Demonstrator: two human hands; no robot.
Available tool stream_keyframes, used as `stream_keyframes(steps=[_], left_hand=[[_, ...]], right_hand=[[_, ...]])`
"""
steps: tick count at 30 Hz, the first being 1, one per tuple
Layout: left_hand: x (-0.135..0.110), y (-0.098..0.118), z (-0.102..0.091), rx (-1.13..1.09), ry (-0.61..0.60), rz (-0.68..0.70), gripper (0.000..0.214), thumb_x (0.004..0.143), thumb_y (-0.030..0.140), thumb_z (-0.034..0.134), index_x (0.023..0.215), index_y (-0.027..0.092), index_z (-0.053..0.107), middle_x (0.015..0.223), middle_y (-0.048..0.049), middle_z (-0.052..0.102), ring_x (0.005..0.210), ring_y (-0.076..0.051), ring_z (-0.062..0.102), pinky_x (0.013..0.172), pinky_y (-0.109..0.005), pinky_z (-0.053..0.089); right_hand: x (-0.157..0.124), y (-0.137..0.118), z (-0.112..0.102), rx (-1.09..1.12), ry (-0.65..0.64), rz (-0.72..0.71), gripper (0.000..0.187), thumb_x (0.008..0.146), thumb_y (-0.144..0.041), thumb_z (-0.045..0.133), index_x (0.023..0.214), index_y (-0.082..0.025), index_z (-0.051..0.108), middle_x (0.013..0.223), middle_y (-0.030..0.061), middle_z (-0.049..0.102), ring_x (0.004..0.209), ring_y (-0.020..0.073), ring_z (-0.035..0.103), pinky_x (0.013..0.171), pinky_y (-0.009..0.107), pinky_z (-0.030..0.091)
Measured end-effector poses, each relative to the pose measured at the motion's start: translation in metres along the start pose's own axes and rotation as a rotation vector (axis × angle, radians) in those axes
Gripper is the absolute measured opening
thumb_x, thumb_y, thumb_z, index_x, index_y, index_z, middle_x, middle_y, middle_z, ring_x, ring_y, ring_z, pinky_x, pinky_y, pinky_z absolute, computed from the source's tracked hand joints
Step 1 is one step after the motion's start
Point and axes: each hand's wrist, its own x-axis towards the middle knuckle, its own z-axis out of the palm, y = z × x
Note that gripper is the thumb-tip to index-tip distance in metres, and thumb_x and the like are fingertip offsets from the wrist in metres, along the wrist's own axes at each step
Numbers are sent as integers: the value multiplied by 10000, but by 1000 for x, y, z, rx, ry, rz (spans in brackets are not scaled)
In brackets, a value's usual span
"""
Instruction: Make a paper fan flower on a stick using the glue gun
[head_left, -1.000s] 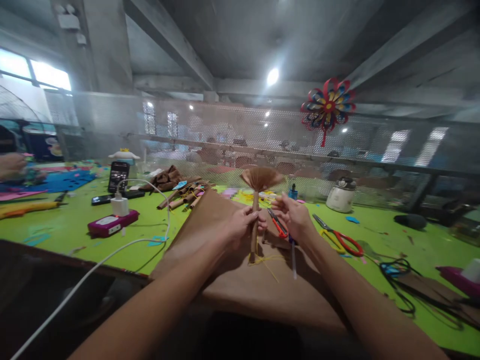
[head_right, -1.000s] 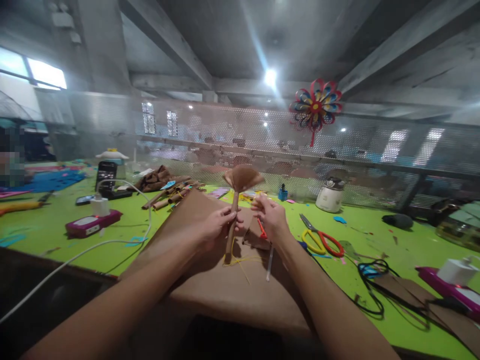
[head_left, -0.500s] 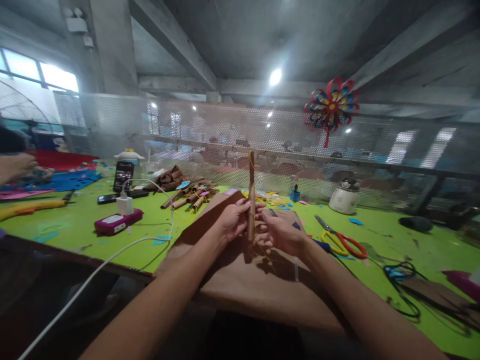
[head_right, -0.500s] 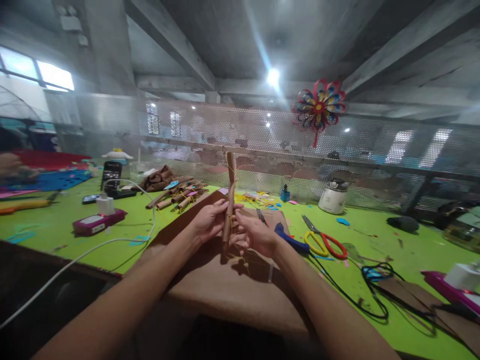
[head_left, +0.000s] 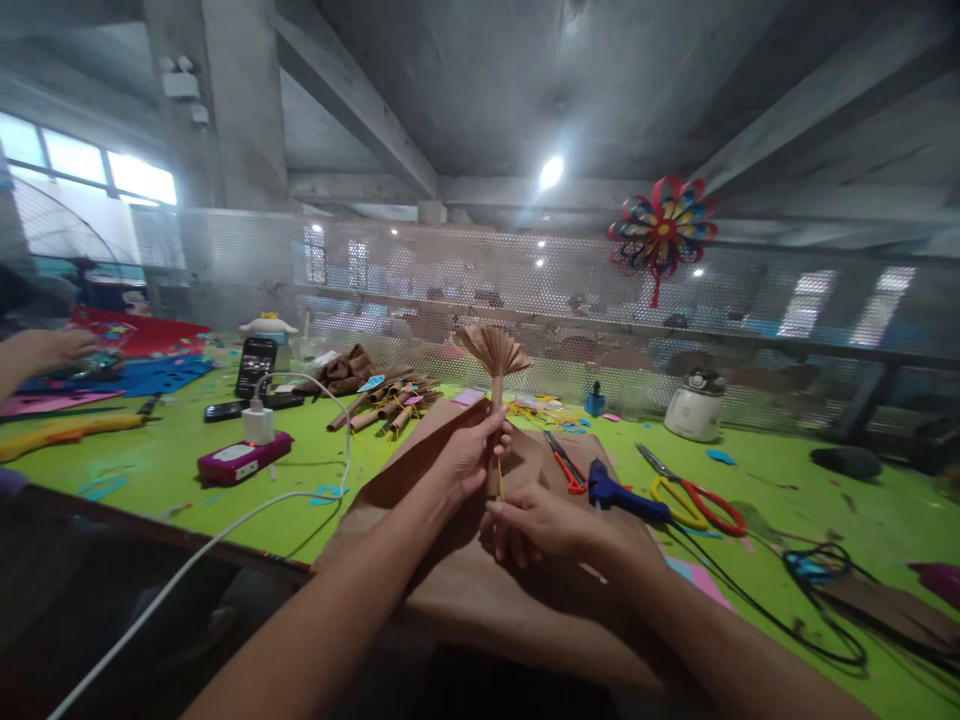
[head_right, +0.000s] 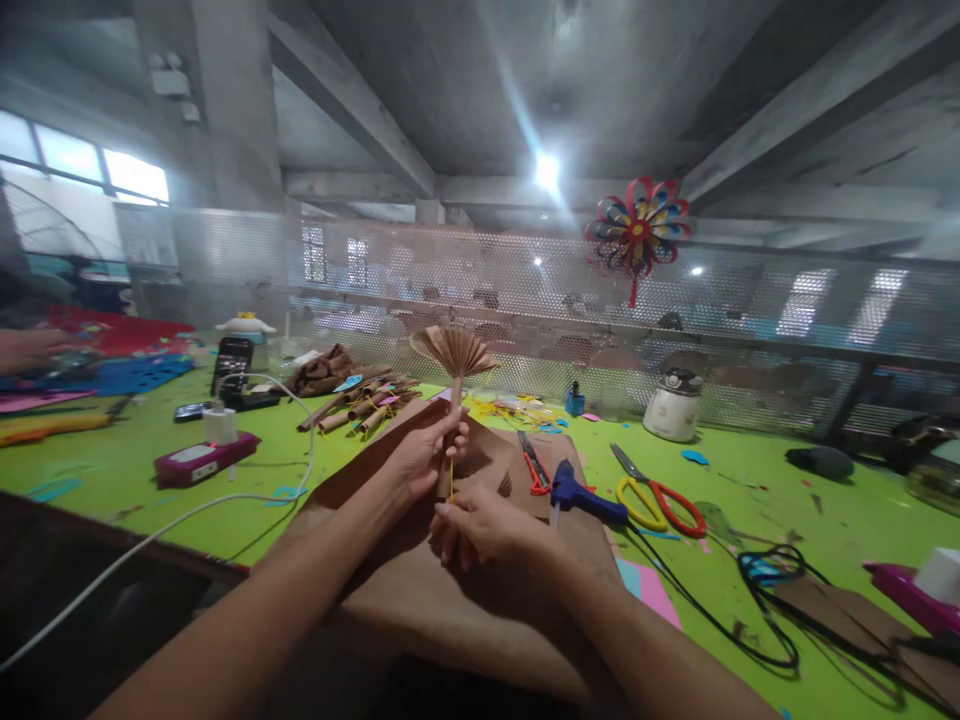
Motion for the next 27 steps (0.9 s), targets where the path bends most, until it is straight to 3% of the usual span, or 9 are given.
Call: stream_keyframes(steps=[4, 9, 14, 27], left_hand=[[-1, -1, -1, 12, 4, -18, 103, 858, 136, 523, 888, 65, 590, 638, -25, 536, 497, -45, 480, 414, -113, 341], [-4, 0, 0, 75, -64, -72, 141, 885, 175, 479, 935, 80, 570, 657, -44, 567, 509, -76, 524, 426, -142, 379], [-2, -1, -1, 118, -105, -81, 116, 876, 170, 481, 911, 88, 555, 610, -20, 534, 438, -60, 467, 378, -137, 317], [-1, -9, 0, 132, -68, -192, 123, 884, 152, 444, 899, 80, 543, 629, -18, 505, 436, -38, 435, 372, -110, 271]], right_hand=[[-5, -5, 4, -154, 17, -56, 446, 857, -542, 433, 697, -153, 583, 543, 0, 590, 349, 60, 446, 336, 167, 315], [-8, -4, 5, -364, 2, -91, 432, 920, -460, 369, 777, -136, 617, 564, 2, 576, 395, 67, 468, 387, 172, 347], [-14, -11, 7, -558, 11, -96, 430, 938, -404, 360, 741, -128, 624, 563, 9, 567, 434, 64, 454, 429, 178, 325], [-24, -33, 9, -566, -171, -16, 400, 942, -305, 353, 882, -105, 694, 442, -22, 516, 413, 77, 457, 489, 173, 395]])
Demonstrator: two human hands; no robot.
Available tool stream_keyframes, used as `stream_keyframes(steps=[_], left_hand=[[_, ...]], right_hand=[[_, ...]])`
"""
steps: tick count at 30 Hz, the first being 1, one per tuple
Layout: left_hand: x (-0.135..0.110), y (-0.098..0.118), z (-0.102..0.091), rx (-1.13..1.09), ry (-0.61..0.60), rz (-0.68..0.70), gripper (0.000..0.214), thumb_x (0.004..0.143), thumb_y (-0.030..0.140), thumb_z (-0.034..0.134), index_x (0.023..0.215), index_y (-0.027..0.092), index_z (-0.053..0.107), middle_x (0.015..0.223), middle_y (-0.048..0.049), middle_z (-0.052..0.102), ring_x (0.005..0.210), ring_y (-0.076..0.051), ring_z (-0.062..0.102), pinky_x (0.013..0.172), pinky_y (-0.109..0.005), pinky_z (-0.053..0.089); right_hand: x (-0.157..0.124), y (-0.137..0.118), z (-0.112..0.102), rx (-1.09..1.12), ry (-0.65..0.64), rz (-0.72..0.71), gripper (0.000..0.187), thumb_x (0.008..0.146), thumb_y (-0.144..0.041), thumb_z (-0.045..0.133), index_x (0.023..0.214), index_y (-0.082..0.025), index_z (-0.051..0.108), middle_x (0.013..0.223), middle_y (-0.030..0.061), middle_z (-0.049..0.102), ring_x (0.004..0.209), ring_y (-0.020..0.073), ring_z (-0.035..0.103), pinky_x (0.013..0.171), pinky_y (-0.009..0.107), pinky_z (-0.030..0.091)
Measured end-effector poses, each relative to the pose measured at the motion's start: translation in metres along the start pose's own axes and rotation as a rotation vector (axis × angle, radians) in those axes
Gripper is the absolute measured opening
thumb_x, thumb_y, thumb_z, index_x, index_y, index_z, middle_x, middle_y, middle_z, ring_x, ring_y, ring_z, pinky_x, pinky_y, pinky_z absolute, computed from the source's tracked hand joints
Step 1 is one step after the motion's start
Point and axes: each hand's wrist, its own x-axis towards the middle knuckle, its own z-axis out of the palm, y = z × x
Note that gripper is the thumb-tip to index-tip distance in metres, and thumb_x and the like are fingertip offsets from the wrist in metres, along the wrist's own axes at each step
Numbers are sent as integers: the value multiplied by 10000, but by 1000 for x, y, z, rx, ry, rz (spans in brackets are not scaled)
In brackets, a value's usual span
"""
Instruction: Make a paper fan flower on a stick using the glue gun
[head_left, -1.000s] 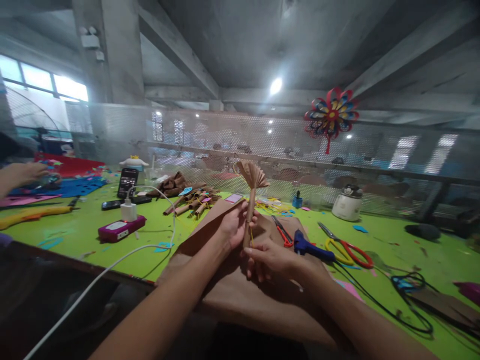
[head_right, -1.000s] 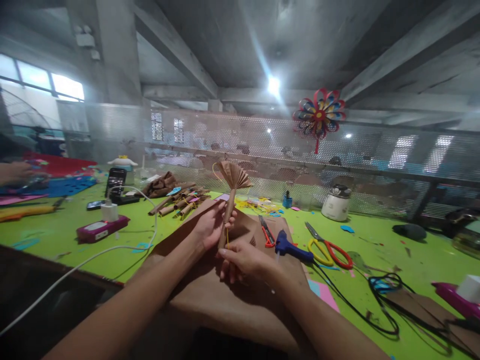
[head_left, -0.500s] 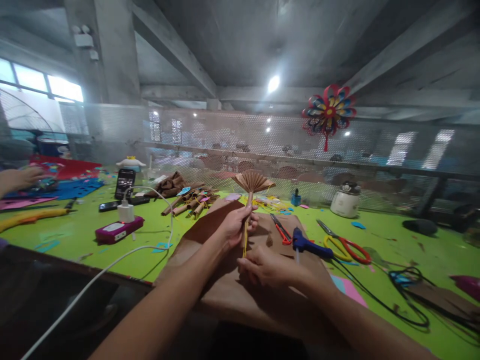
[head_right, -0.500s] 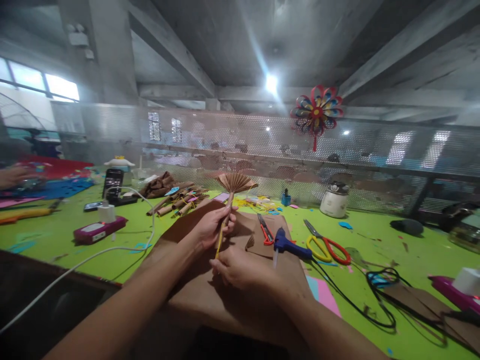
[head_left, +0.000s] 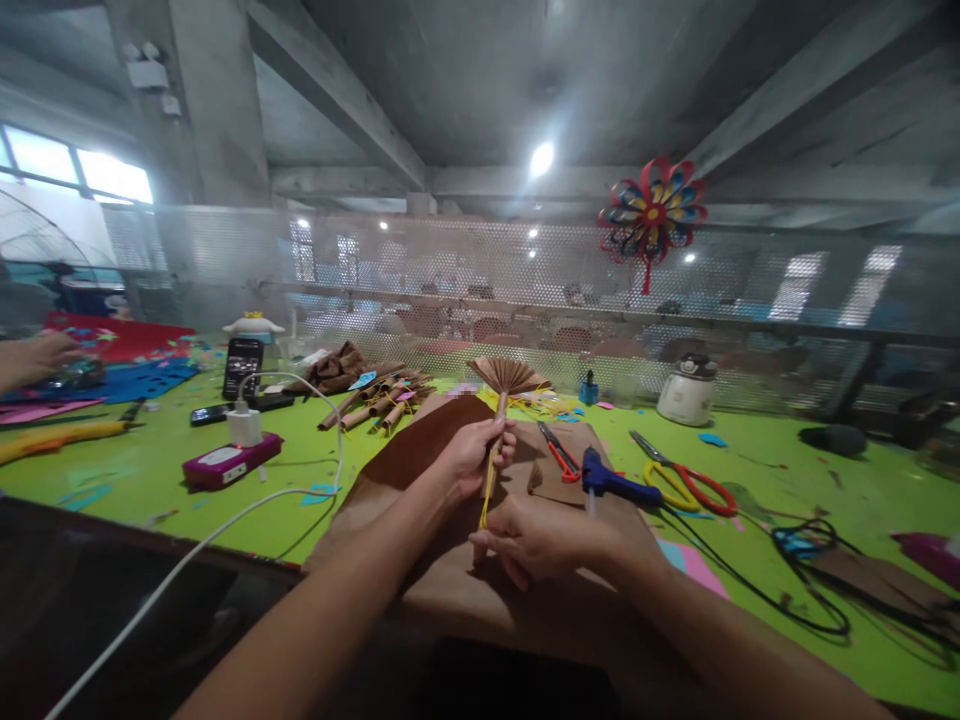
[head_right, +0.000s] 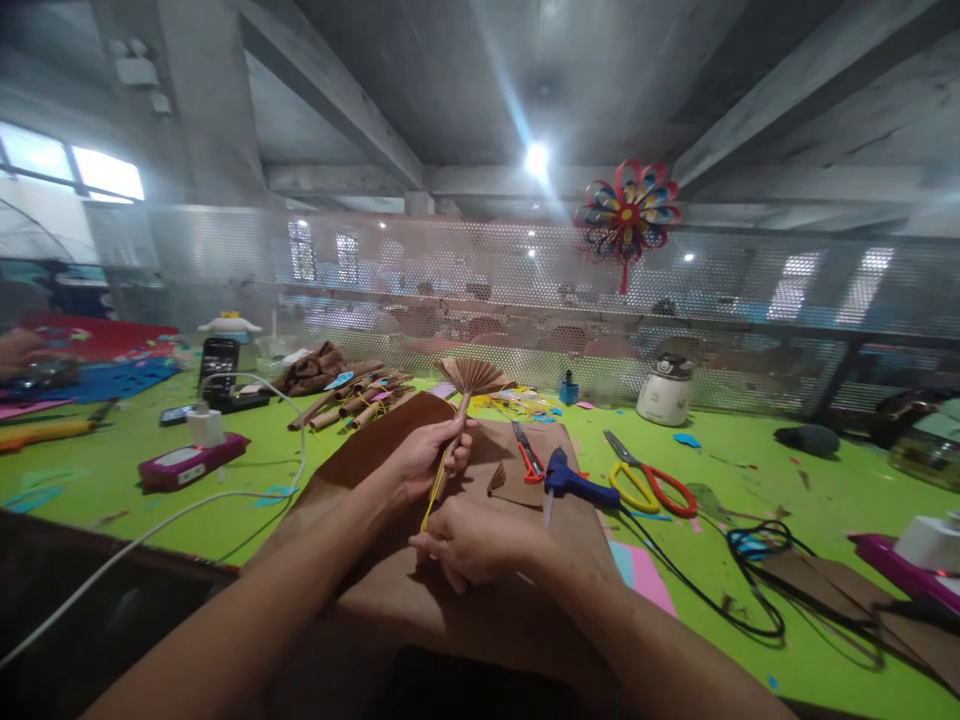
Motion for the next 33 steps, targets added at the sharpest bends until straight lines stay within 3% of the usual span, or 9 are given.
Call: stream_keyframes(steps=[4, 10, 15, 19, 24, 27, 30, 31, 33], left_hand=[[-2, -1, 3, -2, -7, -23, 122, 883, 152, 453, 893, 82, 553, 623, -14, 505, 436, -35, 438, 382, -112, 297], [-6, 2, 9, -6, -22, -48, 152, 899, 184, 435, 906, 87, 552, 634, -40, 544, 480, -65, 501, 412, -137, 376], [-7, 2, 10, -7, 26, -33, 137, 902, 176, 427, 912, 98, 540, 662, -59, 579, 525, -90, 551, 460, -159, 435], [-6, 0, 9, -30, 45, -38, 128, 901, 187, 439, 876, 104, 533, 621, -30, 550, 495, -70, 522, 447, -138, 408], [-7, 0, 6, 75, 9, 34, 107, 886, 199, 474, 927, 115, 527, 621, -16, 560, 463, -64, 500, 421, -143, 364], [-8, 0, 9, 129, -51, 106, 141, 865, 209, 515, 979, 128, 523, 636, -22, 586, 502, -92, 547, 452, -167, 390], [-10, 0, 17, 126, -103, 145, 208, 831, 240, 572, 1004, 139, 518, 694, -38, 629, 560, -127, 597, 526, -217, 449], [-11, 0, 19, 123, -107, 159, 224, 819, 249, 590, 1001, 142, 518, 709, -41, 640, 571, -133, 605, 549, -232, 461], [-13, 1, 23, 118, -79, 198, 248, 800, 261, 617, 997, 145, 521, 728, -45, 656, 588, -134, 612, 587, -245, 472]], right_hand=[[3, 9, -1, 170, -123, -19, 401, 943, -348, 350, 948, -100, 664, 461, -33, 538, 345, 60, 440, 429, 163, 388], [4, 18, -4, 499, -277, -101, 468, 896, -499, 408, 871, -99, 650, 542, 2, 596, 375, 60, 490, 396, 152, 364], [1, 8, 0, 414, -284, -77, 525, 919, -503, 336, 869, -95, 662, 530, 3, 580, 366, 62, 472, 402, 164, 369], [-11, -8, 3, 66, -126, 9, 535, 929, -475, 332, 767, -93, 670, 492, -4, 538, 387, 63, 457, 439, 174, 368], [-38, -20, -5, -325, -30, -119, 566, 864, -582, 413, 656, -117, 661, 491, -17, 492, 404, 53, 315, 408, 208, 221], [-43, -7, -22, -261, 114, -122, 552, 844, -593, 446, 636, -129, 661, 513, -9, 508, 447, 65, 341, 448, 222, 255], [-34, 15, -37, -59, 529, -86, 484, 902, -459, 400, 644, -147, 665, 560, 10, 542, 518, 90, 411, 516, 236, 321], [-28, 22, -38, -39, 595, -70, 436, 884, -427, 442, 619, -154, 655, 552, 5, 531, 530, 96, 410, 522, 241, 322], [-17, 31, -37, -13, 605, -34, 353, 846, -351, 503, 587, -156, 642, 539, -5, 523, 543, 100, 418, 539, 248, 332]])
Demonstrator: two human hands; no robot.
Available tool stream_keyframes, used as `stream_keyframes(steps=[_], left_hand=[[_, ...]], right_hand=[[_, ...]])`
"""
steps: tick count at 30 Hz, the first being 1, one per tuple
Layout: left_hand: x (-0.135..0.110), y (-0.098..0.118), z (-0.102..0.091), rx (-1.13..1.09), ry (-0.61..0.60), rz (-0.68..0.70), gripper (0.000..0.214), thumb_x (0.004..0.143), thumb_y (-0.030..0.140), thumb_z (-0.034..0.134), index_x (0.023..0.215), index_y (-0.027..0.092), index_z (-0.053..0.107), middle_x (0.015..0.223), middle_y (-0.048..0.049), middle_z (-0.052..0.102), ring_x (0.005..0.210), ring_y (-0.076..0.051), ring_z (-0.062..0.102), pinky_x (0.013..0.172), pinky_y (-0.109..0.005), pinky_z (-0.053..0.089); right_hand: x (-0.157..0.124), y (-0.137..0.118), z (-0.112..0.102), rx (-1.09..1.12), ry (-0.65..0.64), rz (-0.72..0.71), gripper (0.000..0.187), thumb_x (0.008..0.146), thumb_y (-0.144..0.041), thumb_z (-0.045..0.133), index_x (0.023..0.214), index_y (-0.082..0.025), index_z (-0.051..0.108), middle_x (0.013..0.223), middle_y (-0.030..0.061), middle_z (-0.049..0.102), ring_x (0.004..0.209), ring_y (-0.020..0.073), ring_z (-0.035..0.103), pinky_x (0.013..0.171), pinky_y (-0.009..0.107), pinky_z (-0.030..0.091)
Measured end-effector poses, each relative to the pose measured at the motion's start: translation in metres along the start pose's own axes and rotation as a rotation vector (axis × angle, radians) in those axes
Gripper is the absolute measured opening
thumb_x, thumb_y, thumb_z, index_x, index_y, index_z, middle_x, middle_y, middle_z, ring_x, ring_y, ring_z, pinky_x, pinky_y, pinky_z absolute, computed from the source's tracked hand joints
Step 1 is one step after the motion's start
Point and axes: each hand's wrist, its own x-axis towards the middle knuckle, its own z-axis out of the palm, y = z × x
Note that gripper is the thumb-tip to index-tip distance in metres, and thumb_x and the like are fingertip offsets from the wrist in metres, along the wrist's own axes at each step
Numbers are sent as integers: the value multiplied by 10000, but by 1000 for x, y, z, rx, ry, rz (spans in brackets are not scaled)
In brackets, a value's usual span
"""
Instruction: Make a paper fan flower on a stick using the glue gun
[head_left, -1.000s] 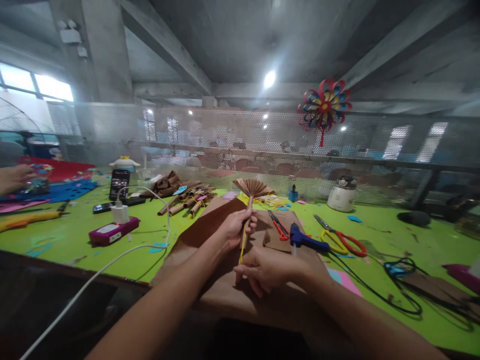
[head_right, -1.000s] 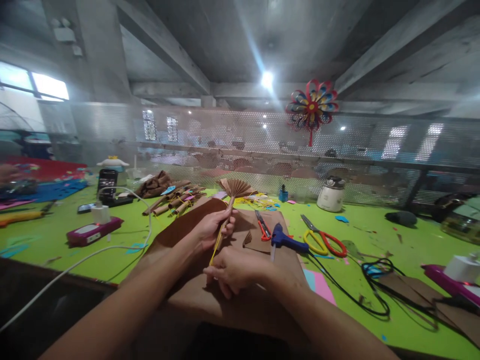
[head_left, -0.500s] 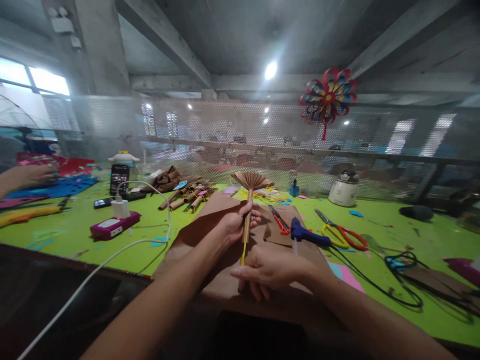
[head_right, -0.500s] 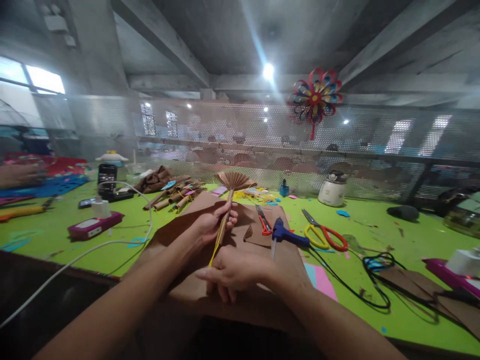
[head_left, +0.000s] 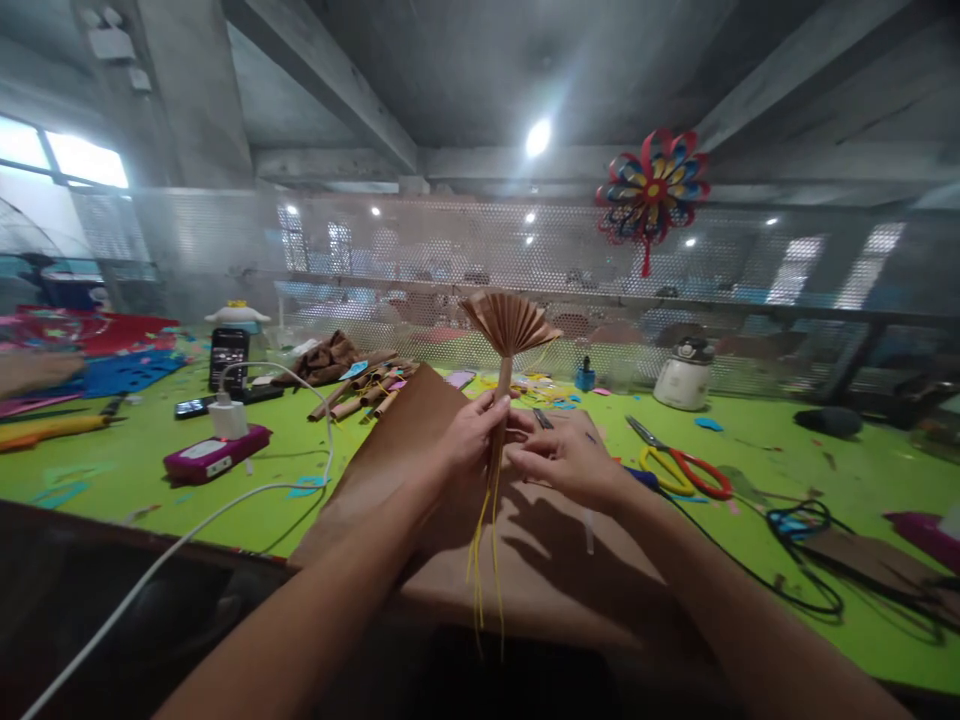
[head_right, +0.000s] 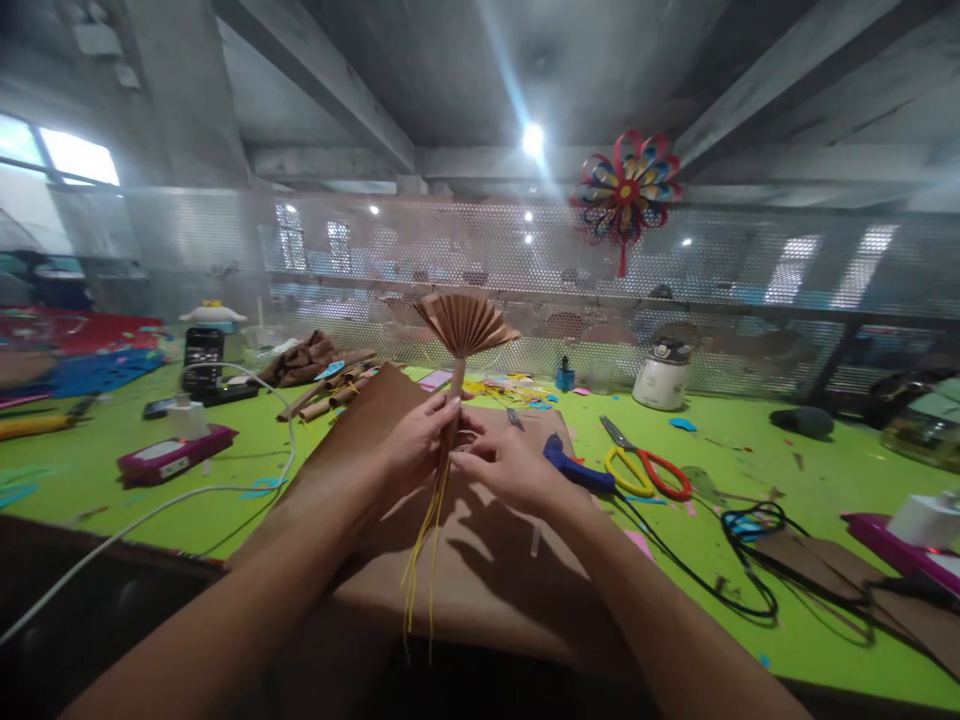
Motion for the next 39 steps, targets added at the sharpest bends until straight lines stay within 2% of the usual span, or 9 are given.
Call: stream_keyframes(steps=[6, 12, 16, 20, 24, 27, 29, 33, 39], left_hand=[[-3, 0, 1, 36, 67, 52, 279, 779, 293, 643, 1001, 160, 538, 746, -42, 662, 615, -128, 606, 622, -250, 477], [4, -4, -10, 72, 130, 68, 228, 779, 329, 641, 896, 141, 585, 637, -4, 590, 552, -102, 567, 584, -224, 468], [5, -4, -16, -23, 121, 25, 233, 806, 303, 614, 958, 129, 584, 617, 6, 564, 513, -92, 542, 527, -209, 447], [4, -2, -18, -126, 160, 5, 187, 789, 219, 640, 927, 102, 594, 606, 6, 544, 538, -83, 543, 518, -179, 437], [3, -1, -18, -203, 169, -1, 158, 805, 177, 614, 935, 91, 590, 583, 13, 520, 561, -96, 556, 533, -193, 461], [3, 0, -18, -158, 150, 32, 186, 810, 202, 611, 960, 100, 572, 570, 20, 509, 558, -109, 562, 523, -208, 465], [2, 0, -18, -134, 142, 45, 200, 796, 221, 630, 943, 101, 566, 570, 23, 502, 561, -109, 563, 525, -206, 461], [3, -1, -20, -107, 108, 42, 215, 780, 252, 645, 904, 105, 549, 586, 23, 498, 555, -98, 552, 480, -177, 412], [5, -2, -22, -37, 17, 71, 351, 753, 287, 661, 1030, 133, 509, 599, 40, 500, 460, -59, 464, 392, -143, 281]], right_hand=[[6, 0, 32, 45, 4, 71, 177, 771, -198, 520, 694, -120, 659, 629, 16, 602, 591, 113, 496, 560, 240, 357], [7, 1, 36, 97, -70, 81, 191, 749, -134, 468, 606, -125, 595, 569, -12, 517, 575, 98, 448, 548, 228, 333], [6, 4, 35, 453, -92, 254, 152, 753, -244, 528, 664, -131, 577, 602, -2, 552, 544, 92, 478, 504, 212, 344], [5, 9, 37, 714, -136, 337, 308, 769, -433, 548, 816, -131, 583, 698, 45, 635, 504, 94, 505, 446, 205, 332], [5, 9, 41, 336, -79, 223, 219, 818, -324, 495, 701, -152, 566, 533, -3, 549, 454, 91, 434, 453, 220, 301], [3, 8, 45, -75, -26, 34, 209, 764, -134, 504, 556, -156, 518, 556, 9, 528, 524, 94, 407, 507, 237, 290], [1, 8, 46, -216, -73, -6, 192, 727, -74, 495, 555, -153, 525, 569, 10, 531, 527, 91, 382, 506, 242, 262], [-3, 4, 44, -252, -216, -15, 168, 747, -90, 478, 609, -149, 552, 561, 0, 544, 498, 80, 378, 485, 234, 232], [-6, 0, 35, -211, -337, -40, 163, 770, -136, 479, 632, -148, 565, 542, -22, 533, 461, 66, 369, 459, 216, 228]])
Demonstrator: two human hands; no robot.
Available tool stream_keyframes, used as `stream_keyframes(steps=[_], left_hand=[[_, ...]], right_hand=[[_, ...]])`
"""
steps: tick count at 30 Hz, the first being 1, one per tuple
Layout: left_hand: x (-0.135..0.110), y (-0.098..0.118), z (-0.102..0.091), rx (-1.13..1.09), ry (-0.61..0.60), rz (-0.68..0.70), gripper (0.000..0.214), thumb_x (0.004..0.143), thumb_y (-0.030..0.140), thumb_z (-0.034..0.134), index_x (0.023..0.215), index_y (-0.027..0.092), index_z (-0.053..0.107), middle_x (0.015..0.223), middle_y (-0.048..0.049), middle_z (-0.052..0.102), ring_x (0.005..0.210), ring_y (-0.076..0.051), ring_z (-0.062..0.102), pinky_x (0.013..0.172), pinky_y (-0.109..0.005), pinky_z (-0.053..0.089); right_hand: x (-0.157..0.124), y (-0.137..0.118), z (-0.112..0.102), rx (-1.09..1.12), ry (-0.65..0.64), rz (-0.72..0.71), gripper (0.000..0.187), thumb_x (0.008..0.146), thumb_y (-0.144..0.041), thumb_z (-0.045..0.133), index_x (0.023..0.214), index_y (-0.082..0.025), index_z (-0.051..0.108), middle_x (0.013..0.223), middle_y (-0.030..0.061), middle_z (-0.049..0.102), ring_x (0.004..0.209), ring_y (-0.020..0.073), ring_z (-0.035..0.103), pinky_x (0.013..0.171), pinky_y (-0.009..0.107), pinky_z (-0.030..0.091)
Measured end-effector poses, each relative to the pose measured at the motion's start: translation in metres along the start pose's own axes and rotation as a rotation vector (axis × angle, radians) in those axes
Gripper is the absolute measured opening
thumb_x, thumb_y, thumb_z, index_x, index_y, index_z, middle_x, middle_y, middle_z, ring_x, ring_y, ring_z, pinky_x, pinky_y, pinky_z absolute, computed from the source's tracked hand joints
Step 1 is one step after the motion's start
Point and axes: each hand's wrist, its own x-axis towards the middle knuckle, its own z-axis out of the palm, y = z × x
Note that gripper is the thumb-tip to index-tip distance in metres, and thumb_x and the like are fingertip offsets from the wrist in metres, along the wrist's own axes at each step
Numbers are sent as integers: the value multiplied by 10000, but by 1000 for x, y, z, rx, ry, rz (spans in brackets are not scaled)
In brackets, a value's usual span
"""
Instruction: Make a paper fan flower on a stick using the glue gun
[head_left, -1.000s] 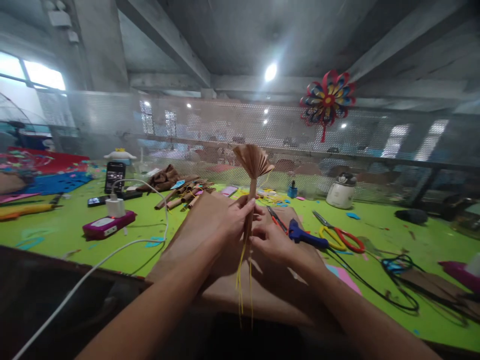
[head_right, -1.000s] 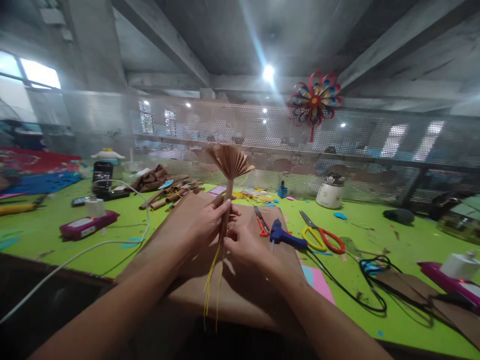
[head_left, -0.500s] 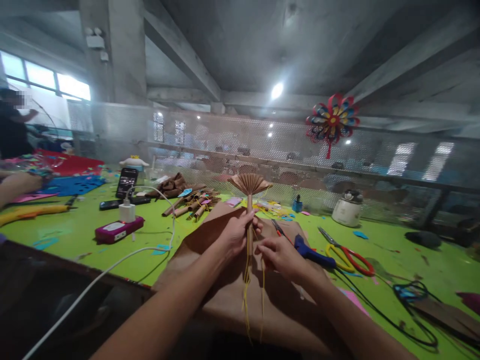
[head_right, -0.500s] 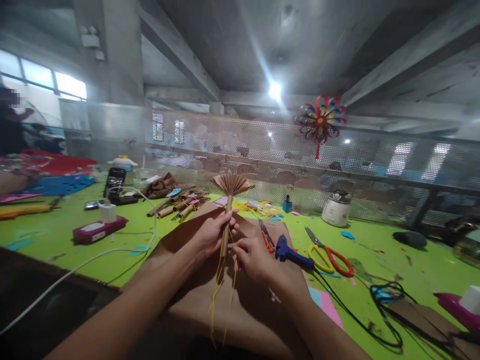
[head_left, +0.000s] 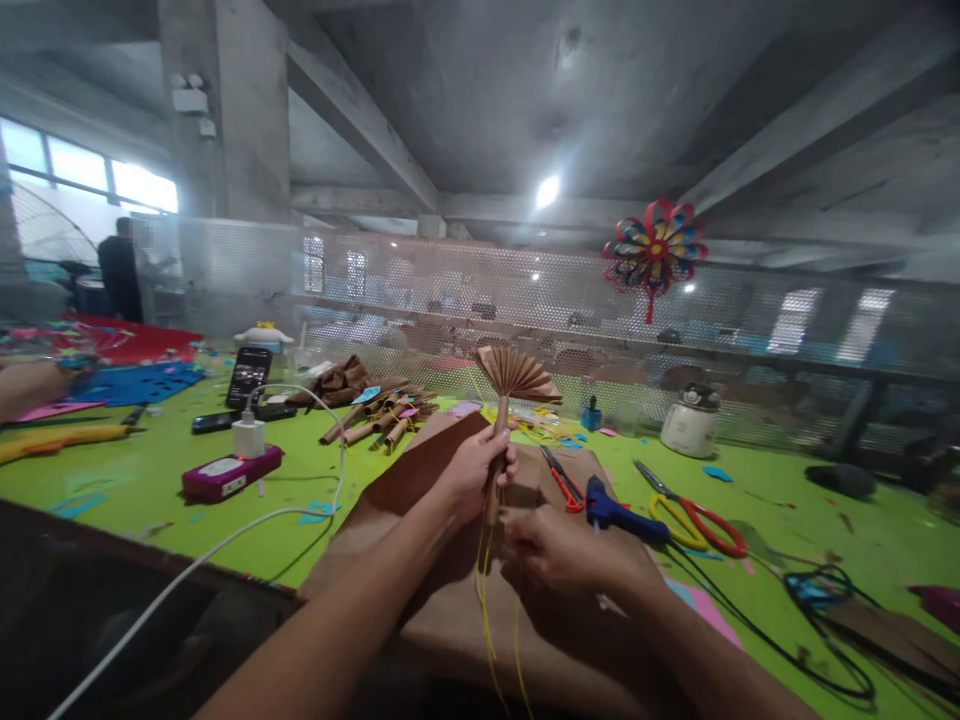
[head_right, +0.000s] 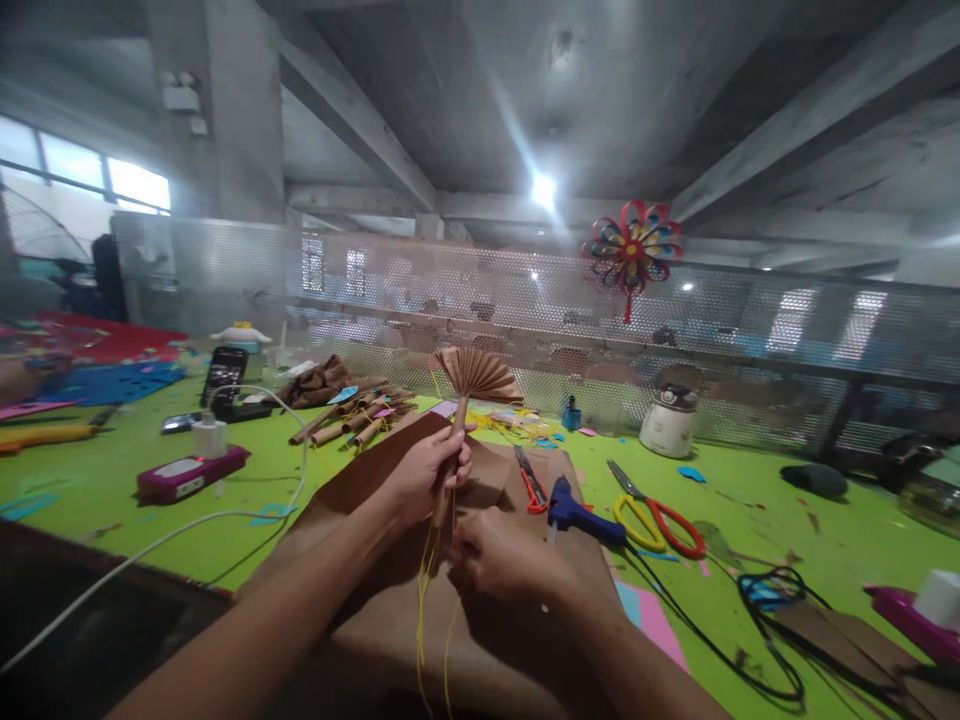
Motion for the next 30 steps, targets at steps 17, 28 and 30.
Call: stream_keyframes(steps=[17, 28, 30], left_hand=[[-9, 2, 12, 107, -241, -149, 329, 786, 314, 634, 1043, 160, 498, 594, 41, 449, 475, -52, 401, 416, -165, 220], [-12, -3, 17, 306, -206, -72, 363, 775, 389, 626, 1005, 144, 492, 567, 66, 422, 445, -47, 378, 437, -190, 234], [-12, -6, 18, 378, -191, -30, 392, 773, 409, 615, 1021, 133, 490, 543, 77, 406, 436, -53, 365, 435, -196, 246]], right_hand=[[3, 44, -50, 1463, 963, 109, 258, 554, -258, 792, 693, -147, 604, 645, -6, 607, 546, 75, 531, 495, 187, 422], [8, 47, -48, 1156, 1233, 326, 105, 568, -232, 610, 551, -167, 529, 497, -41, 516, 448, 81, 468, 403, 193, 369], [9, 53, -47, 1038, 1297, 378, 99, 556, -238, 594, 534, -168, 527, 462, -53, 499, 435, 85, 463, 395, 192, 365]])
